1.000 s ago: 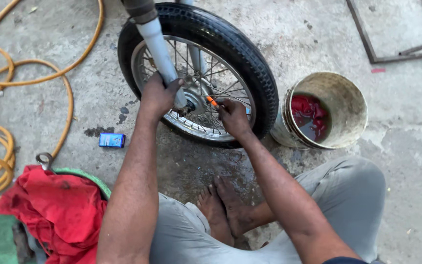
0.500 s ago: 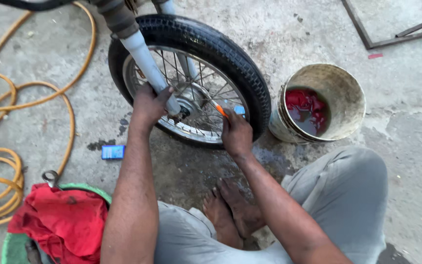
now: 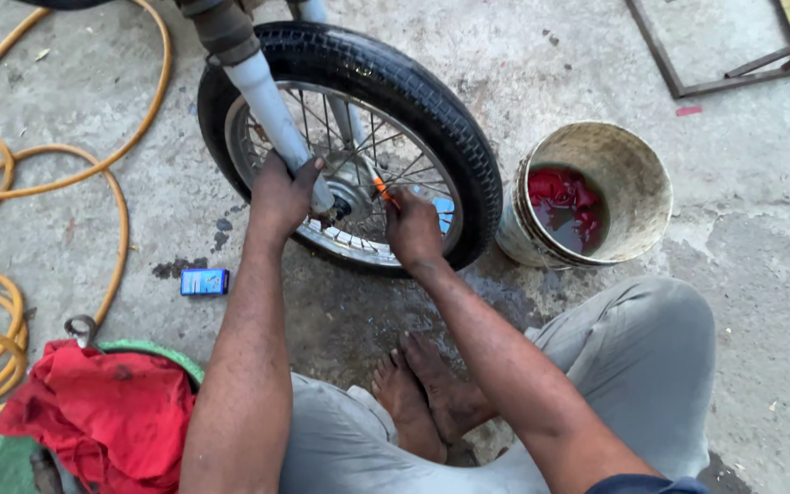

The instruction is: The person scrubs the motorcycle wheel rim and spokes using a toothbrush and a blue sponge. They repeatedly dip the toothbrush into a bucket of red liquid to clean the wheel components.

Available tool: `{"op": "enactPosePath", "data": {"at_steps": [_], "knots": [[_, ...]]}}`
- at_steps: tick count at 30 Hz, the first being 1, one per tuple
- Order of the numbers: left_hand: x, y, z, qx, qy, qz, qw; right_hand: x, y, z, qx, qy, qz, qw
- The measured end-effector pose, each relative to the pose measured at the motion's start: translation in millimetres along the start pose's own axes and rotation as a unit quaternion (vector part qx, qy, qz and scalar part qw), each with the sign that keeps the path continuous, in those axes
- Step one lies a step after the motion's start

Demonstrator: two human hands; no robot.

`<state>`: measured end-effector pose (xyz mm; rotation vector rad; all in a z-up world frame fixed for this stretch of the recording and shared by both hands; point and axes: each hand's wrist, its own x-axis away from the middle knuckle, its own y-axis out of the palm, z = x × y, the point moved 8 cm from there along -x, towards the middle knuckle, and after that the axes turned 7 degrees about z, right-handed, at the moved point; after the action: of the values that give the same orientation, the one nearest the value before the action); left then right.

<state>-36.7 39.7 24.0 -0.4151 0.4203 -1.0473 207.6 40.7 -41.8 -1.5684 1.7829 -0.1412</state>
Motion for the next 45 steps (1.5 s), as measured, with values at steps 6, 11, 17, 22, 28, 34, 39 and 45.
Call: {"op": "enactPosePath", "data": {"at_steps": [6,11,17,22,28,34,39,45], "knots": [[4.9,0.9,-8.8,0.002,-0.049,-0.027,0.998,45.2,-27.8,32.8,0.074,0.079,-0.074,0.991],[5.0,-0.8,6.3,-0.05,0.013,-0.001,0.999,94.0,-60.7,56.3,0.012,0.097,-0.048,0.994],[9.1,3.8,6.4,-0.089,-0.042,0.015,0.995,78.2,-20.2,72.4,-0.233,0.157,-0.073,0.957],[5.9,-5.4,25.1,-0.117,-0.043,0.05,0.991,52.1,-22.8,61.1,-0.179,0.147,0.009,0.973],[3.7,-6.5,25.9,-0.091,-0.035,0.064,0.993,16.3,-54.3,11.4,-0.116,0.064,0.024,0.991],[-0.7,-7.2,18.9,-0.118,-0.006,0.059,0.991,-29.9,-54.3,-27.0,-0.077,-0.05,0.019,0.996],[3.9,-5.8,7.8,-0.095,-0.038,0.022,0.994,-5.3,-60.8,-31.3,-0.125,-0.045,-0.021,0.991],[6.2,-0.1,10.6,-0.048,-0.109,-0.015,0.993,61.0,-62.9,13.7,-0.046,0.083,-0.064,0.993]]}}
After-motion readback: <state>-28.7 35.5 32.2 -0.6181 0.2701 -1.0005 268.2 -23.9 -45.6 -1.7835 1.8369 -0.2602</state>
